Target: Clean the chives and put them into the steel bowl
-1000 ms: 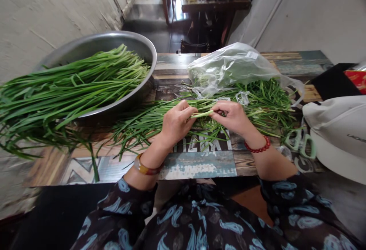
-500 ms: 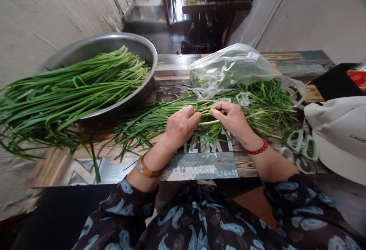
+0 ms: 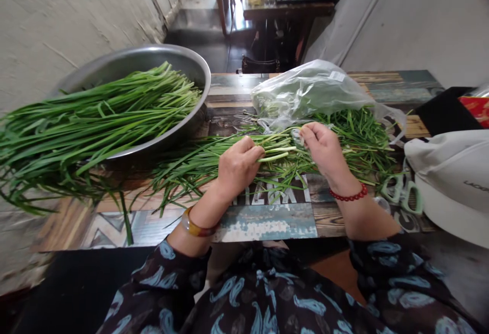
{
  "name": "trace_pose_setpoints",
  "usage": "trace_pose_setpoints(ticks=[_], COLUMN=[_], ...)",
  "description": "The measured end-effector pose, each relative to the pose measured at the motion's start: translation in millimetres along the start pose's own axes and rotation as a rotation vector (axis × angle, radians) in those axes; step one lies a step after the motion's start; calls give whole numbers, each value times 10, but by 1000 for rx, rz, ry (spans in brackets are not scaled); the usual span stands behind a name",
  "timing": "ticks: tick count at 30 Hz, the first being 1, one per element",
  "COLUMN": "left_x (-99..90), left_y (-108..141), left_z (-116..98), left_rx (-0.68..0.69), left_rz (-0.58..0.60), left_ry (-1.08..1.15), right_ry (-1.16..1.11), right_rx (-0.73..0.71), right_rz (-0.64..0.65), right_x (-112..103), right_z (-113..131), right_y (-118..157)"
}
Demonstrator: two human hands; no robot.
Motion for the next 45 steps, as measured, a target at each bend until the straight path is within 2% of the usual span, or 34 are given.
trace_pose_setpoints(ticks=[3,5,7,10,11,12,13,16,17,22,25,30,34,37,39,41,45], left_x=[-22,-19,-8,2,4,7,10,22,28,56,70,110,116,73,9,-63,-174], left_y=[-42,-67,-81,-84,-83,-81,-80,-79,-79,-80,-72,-47,-56,-86,-110,-123,-95], left_z=[131,202,242,260,258,252,246,225,218,174,140,56,19,70,151,256,484], left_rx=[-173,-264,-316,-355,-359,-360,-357,-330,-316,-238,-174,-23,39,-20,-115,-226,-486], left_rz=[7,65,143,219,234,246,253,273,282,292,268,280,273,222,142,56,-104], left_ry=[211,292,321,345,354,359,358,325,313,263,195,113,56,53,124,253,441], right_ry=[80,123,153,150,144,143,150,179,183,278,311,191,72,4,-4,17,71], right_rx=[-78,-117,-154,-260,-293,-313,-318,-327,-351,-568,-582,-521,-302,-126,-90,-115,-292], right_rz=[-140,-104,114,560,634,643,591,306,260,234,188,199,139,47,8,90,487], right_x=[-225,-313,-306,-194,-164,-143,-129,-90,-55,138,183,286,290,181,95,79,276], right_z=[25,85,163,291,326,353,369,384,384,365,358,431,317,163,140,203,409], right_y=[-76,-103,-109,-34,-8,6,5,-2,9,95,130,198,180,128,100,98,229])
Point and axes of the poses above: each hand's wrist, its own y-axis away from the middle knuckle, its own x-axis out of the palm, z = x × y, the point moved 4 cm from there along -y, towards the middle knuckle, and after that the axes turned 4 degrees about -x, right-handed, at the moved point
